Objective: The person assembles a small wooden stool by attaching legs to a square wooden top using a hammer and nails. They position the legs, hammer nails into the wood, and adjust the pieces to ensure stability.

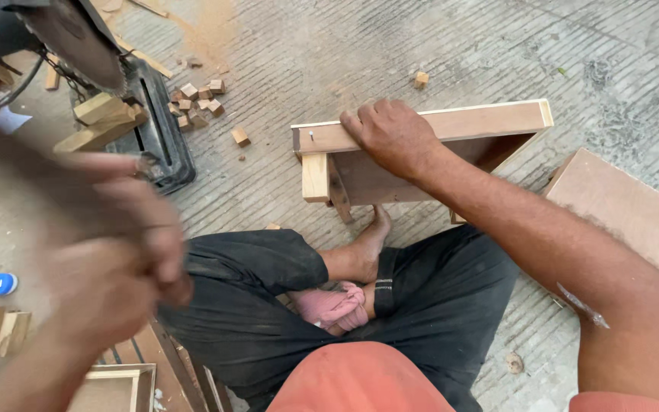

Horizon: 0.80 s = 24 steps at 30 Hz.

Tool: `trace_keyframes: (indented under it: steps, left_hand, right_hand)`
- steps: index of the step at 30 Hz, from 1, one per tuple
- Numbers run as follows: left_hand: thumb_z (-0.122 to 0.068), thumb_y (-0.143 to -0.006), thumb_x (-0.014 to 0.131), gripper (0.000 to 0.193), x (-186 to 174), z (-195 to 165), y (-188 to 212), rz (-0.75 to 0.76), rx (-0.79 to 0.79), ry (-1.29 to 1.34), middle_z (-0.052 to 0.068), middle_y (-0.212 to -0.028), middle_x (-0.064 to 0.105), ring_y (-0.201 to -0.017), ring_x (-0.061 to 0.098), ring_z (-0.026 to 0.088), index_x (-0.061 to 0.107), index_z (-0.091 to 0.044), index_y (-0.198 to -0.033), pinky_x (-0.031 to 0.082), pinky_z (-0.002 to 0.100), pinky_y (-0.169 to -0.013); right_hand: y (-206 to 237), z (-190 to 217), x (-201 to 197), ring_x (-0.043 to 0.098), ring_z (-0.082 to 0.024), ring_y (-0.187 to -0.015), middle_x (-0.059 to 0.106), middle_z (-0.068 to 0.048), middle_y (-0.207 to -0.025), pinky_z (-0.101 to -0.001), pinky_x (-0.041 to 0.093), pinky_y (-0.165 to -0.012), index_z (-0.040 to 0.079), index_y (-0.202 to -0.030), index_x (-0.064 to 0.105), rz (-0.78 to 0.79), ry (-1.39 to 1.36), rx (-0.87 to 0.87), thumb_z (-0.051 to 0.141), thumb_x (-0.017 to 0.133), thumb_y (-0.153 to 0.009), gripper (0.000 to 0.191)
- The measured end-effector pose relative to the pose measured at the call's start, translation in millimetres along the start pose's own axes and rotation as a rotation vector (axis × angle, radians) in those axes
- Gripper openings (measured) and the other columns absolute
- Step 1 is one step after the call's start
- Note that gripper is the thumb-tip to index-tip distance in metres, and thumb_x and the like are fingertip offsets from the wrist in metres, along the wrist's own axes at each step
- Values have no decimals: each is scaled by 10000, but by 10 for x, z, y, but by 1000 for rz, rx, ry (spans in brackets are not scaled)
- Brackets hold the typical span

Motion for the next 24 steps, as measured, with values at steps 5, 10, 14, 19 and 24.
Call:
trace_keyframes:
  steps: [5,10,14,19,24]
  left_hand:
    - [-333,-1059,399,377,118,498,-232,82,-462,0,59,-680,529,-480,482,148,543,-11,-1191,416,304,-438]
    - [-279,-1055,405,296,-672,63,389,-96,151,171,41,-699,528,-502,510,136,564,-35,-1111,436,298,-459]
    - [-248,-1070,414,261,-456,76,428,-122,260,128,36,-720,514,-531,534,140,583,-56,-1017,463,303,-484]
    - [-237,-1076,433,228,295,704,-80,135,-439,-194,45,-695,536,-523,560,162,603,-85,-1061,484,325,-490]
    - [-233,-1021,425,354,-429,483,309,-155,-2,-49,47,-659,584,-518,568,177,554,-12,-1266,473,334,-466]
  right_hand:
    - [-101,25,-171,659,-280,-834,648,-97,-904,-413,548,-714,71,-1248,620,-8,42,-17,148,621,-858,397]
    - [-81,56,-243,649,-283,-837,653,-107,-944,-408,540,-702,52,-1285,611,21,66,-1,147,624,-860,436]
    - [6,35,-80,648,-278,-848,651,-108,-954,-398,536,-691,40,-1301,608,66,62,-24,144,623,-863,450]
    - [54,-14,-59,648,-276,-829,647,-102,-938,-399,535,-703,50,-1304,611,48,57,-20,160,621,-873,444]
    - [-42,-49,-168,647,-275,-827,648,-92,-939,-398,529,-709,67,-1285,623,-27,91,-34,172,618,-862,436]
Point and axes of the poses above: each hand's wrist, its own y-axis away from the middle knuckle, its own x-axis out of the palm, z = x × y, the point moved 5 cm from there along -y, towards the middle knuckle
